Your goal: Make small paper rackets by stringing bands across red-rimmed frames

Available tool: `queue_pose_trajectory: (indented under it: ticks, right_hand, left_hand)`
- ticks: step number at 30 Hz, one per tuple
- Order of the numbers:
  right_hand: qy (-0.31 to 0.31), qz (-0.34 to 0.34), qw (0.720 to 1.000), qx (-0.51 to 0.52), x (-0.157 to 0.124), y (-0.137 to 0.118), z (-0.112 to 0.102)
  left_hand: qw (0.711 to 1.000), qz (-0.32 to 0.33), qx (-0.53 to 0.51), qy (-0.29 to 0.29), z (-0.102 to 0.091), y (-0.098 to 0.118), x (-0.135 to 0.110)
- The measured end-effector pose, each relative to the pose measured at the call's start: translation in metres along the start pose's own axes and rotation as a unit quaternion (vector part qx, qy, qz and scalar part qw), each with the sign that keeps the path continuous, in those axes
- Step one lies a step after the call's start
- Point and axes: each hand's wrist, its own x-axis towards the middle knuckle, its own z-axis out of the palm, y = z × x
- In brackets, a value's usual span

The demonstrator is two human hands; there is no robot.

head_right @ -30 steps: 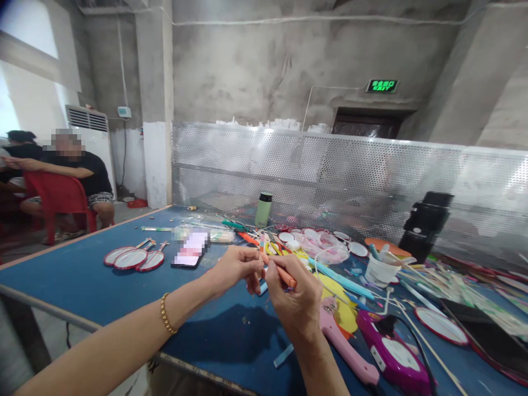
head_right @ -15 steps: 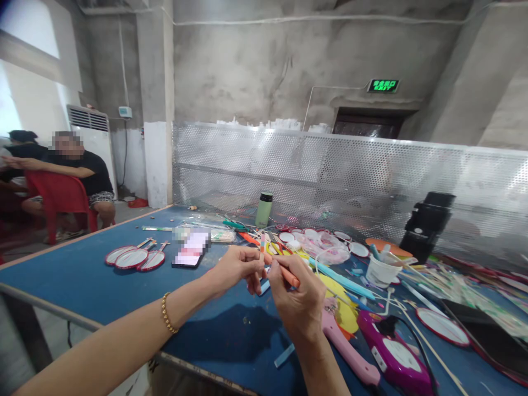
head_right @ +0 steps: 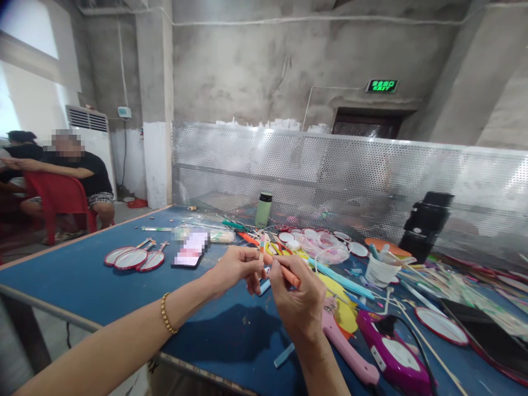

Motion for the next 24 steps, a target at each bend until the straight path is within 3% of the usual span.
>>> queue_pose_trajectory:
  ticks: [24]
  right_hand:
    - [-0.006, -0.006, 1.0, 0.002, -0.0006, 0.0005, 0.0005]
  left_hand:
    - [1.0, 0.01, 0.008, -0.001, -0.0001, -0.0018, 0.0012]
